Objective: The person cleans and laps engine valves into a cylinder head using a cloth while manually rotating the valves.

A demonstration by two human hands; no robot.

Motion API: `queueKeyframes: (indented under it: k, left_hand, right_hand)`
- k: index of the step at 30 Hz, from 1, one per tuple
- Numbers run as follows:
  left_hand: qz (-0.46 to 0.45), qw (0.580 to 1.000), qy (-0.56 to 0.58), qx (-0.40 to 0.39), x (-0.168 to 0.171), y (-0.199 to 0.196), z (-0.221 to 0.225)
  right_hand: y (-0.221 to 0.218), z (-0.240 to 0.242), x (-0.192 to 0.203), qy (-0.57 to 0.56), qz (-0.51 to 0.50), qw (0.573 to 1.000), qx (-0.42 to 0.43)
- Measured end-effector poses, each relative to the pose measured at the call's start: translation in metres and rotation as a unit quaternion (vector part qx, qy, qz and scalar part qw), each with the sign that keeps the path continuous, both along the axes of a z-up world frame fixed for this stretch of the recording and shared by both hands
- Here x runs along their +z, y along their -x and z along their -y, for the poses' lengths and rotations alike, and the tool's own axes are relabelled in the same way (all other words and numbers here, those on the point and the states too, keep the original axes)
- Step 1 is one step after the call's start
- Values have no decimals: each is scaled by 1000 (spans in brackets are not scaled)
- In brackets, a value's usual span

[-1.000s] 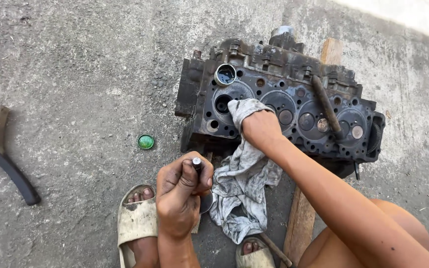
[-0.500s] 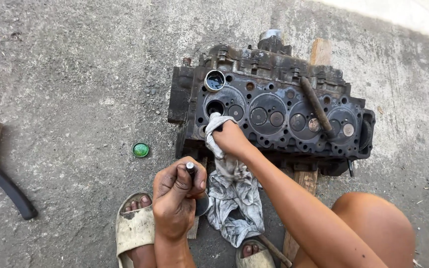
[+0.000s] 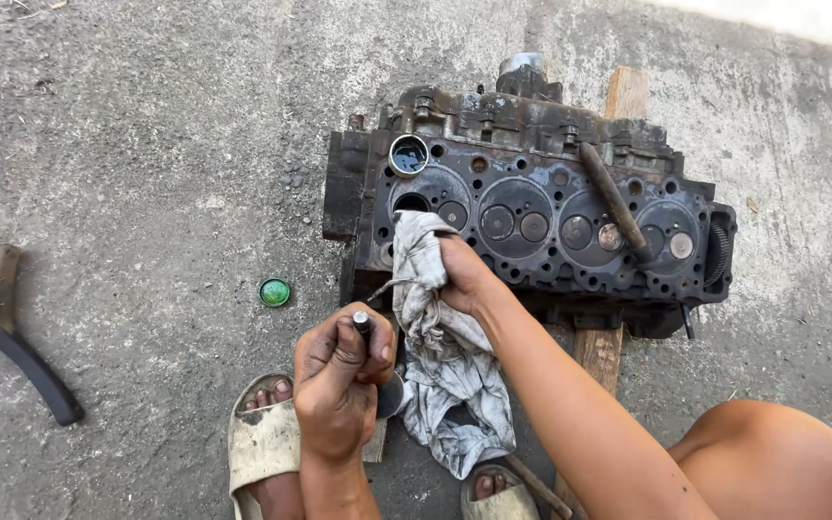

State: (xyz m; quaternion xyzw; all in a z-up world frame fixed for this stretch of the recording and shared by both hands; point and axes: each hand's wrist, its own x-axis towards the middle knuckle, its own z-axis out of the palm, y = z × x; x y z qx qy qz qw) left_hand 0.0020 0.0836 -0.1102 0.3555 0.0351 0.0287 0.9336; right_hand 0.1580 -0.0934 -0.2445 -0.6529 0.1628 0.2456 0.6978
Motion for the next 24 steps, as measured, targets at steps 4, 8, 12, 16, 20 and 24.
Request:
queueKeyframes:
  k: [4, 8, 12, 16, 20, 24]
  left_hand:
    - [15, 1000, -5, 13, -3, 1, -5]
    - [24, 999, -5, 27, -9, 3, -12]
    - [10, 999, -4, 39, -9, 0, -15]
    - [16, 999, 2, 37, -14, -2, -14]
    - [24, 999, 11, 33, -13, -1, -14]
    - [20, 999, 22, 34, -15, 0, -16]
  right_hand:
    - [7, 9, -6, -12, -3, 1000, -17]
    - [9, 31, -7, -30, -6, 998, -53]
    - [7, 64, -3, -44, -5, 995, -87]
    - [9, 83, 5, -49, -1, 993, -109]
    - [10, 88, 1, -38, 39, 984, -171]
    - [7, 73, -1, 20, 78, 983, -163]
